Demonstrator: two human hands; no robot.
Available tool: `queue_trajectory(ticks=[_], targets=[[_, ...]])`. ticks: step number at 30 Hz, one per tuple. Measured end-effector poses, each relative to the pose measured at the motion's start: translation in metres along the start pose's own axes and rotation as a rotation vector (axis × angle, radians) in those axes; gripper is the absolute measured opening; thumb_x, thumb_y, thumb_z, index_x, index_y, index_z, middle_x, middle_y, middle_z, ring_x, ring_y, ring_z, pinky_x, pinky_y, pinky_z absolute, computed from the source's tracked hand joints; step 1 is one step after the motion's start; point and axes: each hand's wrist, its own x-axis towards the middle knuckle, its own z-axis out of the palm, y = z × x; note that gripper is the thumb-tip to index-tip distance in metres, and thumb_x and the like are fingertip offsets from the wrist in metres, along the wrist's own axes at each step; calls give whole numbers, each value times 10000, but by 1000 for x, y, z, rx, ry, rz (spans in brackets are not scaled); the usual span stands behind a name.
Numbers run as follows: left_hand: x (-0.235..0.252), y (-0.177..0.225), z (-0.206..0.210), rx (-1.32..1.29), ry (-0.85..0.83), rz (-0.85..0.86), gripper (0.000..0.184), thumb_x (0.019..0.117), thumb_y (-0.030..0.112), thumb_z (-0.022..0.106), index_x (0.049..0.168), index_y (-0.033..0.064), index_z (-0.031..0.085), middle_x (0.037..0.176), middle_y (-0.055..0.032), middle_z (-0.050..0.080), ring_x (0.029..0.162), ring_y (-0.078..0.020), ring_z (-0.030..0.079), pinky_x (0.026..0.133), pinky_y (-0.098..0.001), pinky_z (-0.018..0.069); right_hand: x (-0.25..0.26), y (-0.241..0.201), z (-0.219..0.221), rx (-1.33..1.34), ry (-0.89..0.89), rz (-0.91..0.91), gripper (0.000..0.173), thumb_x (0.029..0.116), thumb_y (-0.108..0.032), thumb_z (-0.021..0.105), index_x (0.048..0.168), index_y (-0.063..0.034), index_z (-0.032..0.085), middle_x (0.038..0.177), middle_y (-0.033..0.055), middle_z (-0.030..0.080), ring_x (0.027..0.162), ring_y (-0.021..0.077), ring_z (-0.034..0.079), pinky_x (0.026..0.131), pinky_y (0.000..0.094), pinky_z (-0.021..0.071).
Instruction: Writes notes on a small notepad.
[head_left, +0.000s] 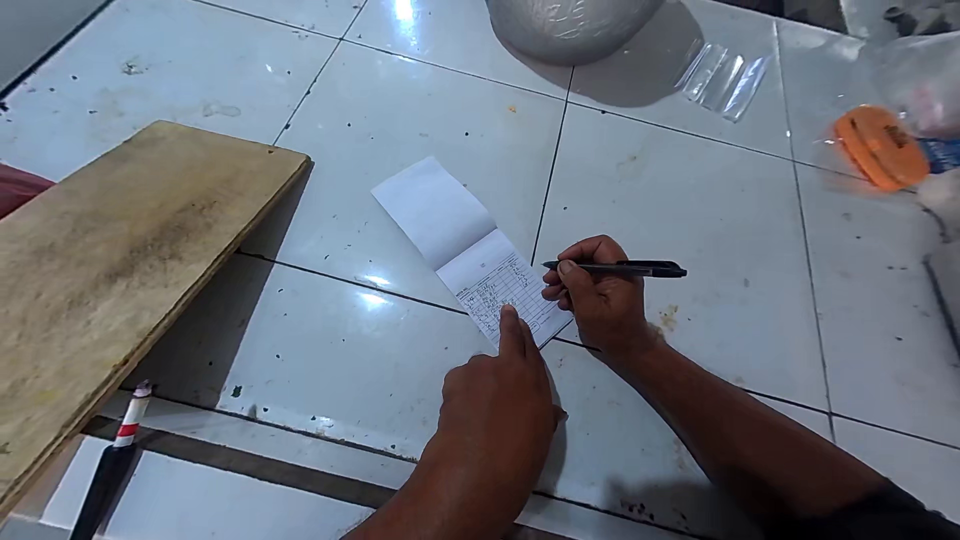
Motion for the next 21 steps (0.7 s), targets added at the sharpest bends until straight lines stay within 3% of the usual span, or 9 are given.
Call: queue_trajectory(ticks=[15, 21], targets=[[-5, 3, 1, -55, -45, -8, 1033, 908, 689, 589, 1612, 9, 258, 1690, -152, 234, 792, -269, 684, 635, -422, 549, 0, -2, 1, -25, -11, 3, 103, 1046, -154, 554, 1104, -75, 586, 876, 34, 746, 702, 131, 735, 548, 255, 614], [-9, 6, -4, -58, -109, -19, 1050, 923, 708, 546, 1596, -40, 245, 1643, -240, 272, 798, -285, 686, 637, -410, 548, 0, -3, 3, -30, -3, 5, 96, 1046, -152, 548, 1095, -76, 579, 876, 33, 750, 711, 131, 744, 550, 258, 621]])
